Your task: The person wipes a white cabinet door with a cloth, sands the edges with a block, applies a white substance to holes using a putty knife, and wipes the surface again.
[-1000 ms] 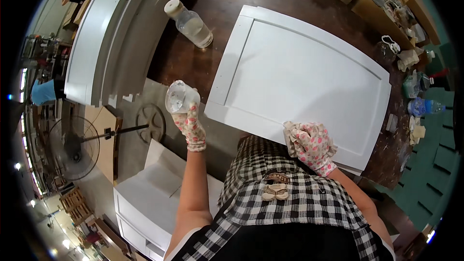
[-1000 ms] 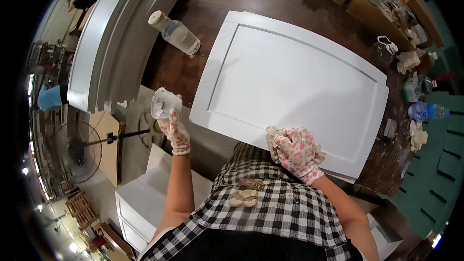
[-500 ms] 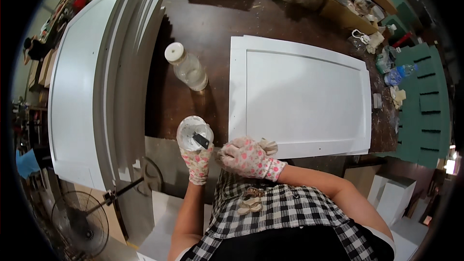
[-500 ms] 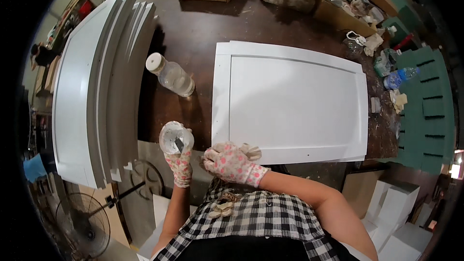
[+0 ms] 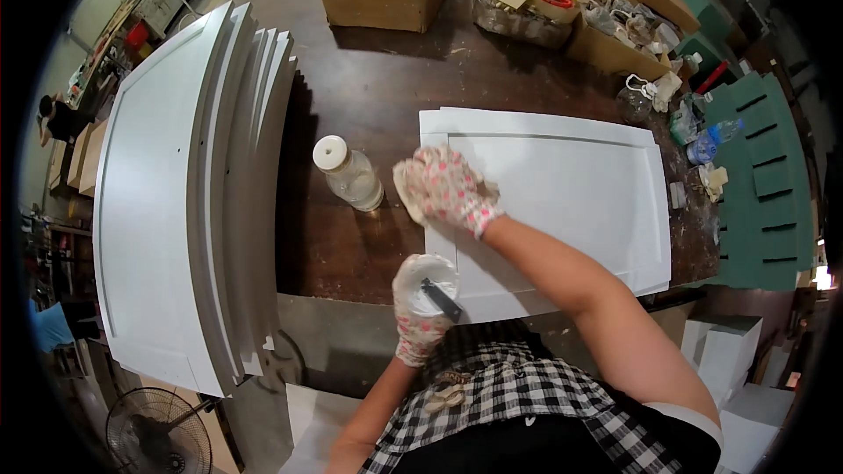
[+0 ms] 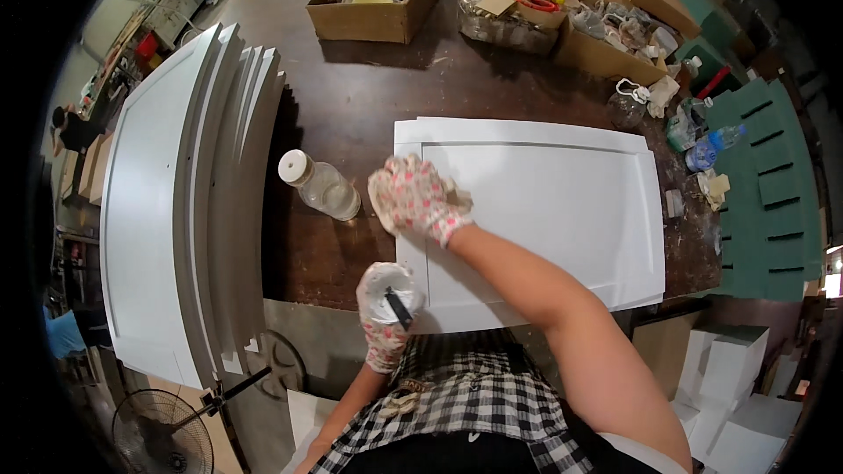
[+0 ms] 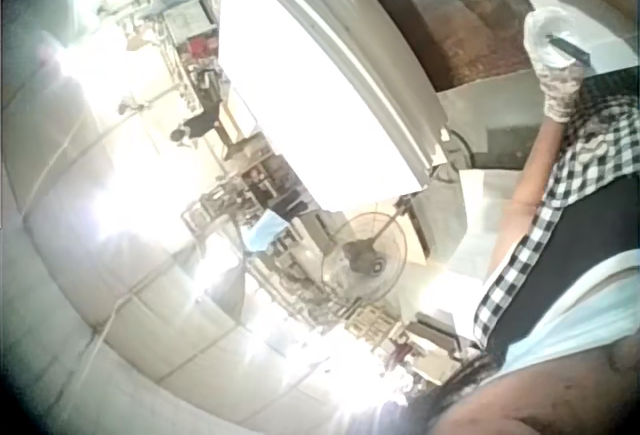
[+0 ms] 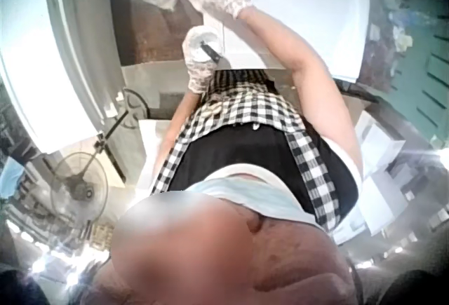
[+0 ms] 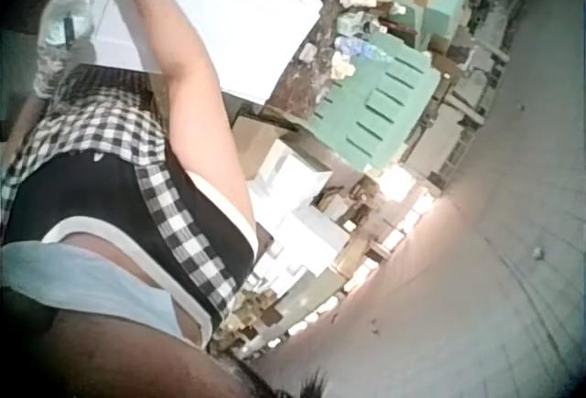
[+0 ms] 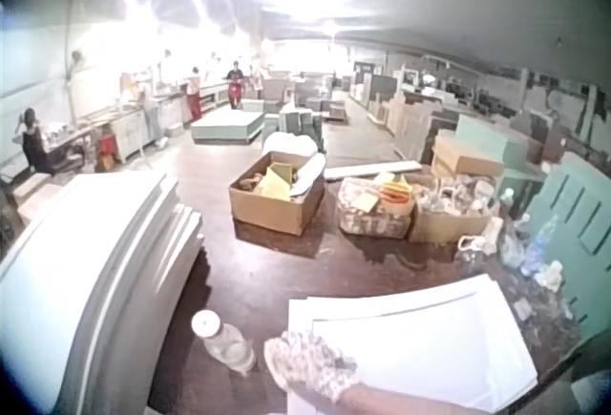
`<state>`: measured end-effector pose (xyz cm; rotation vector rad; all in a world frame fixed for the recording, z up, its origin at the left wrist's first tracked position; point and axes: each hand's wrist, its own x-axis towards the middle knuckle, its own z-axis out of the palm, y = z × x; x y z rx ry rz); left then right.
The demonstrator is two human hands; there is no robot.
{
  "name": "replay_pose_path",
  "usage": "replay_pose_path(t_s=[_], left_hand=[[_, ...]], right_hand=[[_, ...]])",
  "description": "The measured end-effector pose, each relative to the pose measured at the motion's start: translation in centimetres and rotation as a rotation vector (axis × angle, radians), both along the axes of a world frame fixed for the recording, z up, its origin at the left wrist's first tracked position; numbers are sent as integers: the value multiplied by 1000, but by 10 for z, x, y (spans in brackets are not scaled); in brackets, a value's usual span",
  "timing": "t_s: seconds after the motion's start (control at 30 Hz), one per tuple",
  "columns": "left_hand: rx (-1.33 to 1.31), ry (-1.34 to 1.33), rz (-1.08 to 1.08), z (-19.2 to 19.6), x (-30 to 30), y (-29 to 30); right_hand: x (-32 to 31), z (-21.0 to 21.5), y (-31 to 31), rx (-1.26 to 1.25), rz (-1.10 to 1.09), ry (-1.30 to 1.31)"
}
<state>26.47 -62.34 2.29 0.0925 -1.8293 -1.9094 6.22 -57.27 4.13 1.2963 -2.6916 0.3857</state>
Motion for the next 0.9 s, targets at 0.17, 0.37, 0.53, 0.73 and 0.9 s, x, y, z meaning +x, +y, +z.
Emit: replay_pose_path(t_s=[0.17, 0.37, 0.53, 0.73, 0.9], left_hand=[[-70, -82, -88, -16, -1, 3], [-239, -107, -82, 9, -20, 10], [-255, -106, -154, -2, -25, 6], [-373, -162, -79, 1, -25, 7], [-139, -221, 23, 5, -33, 27]], right_hand=[[-68, 14, -28, 99, -222, 41], [-107, -12, 39, 31, -450, 167], [-113, 10, 180, 157, -653, 229], [-89, 18, 360, -94, -683, 207], [-25, 12, 491, 39, -896, 214]])
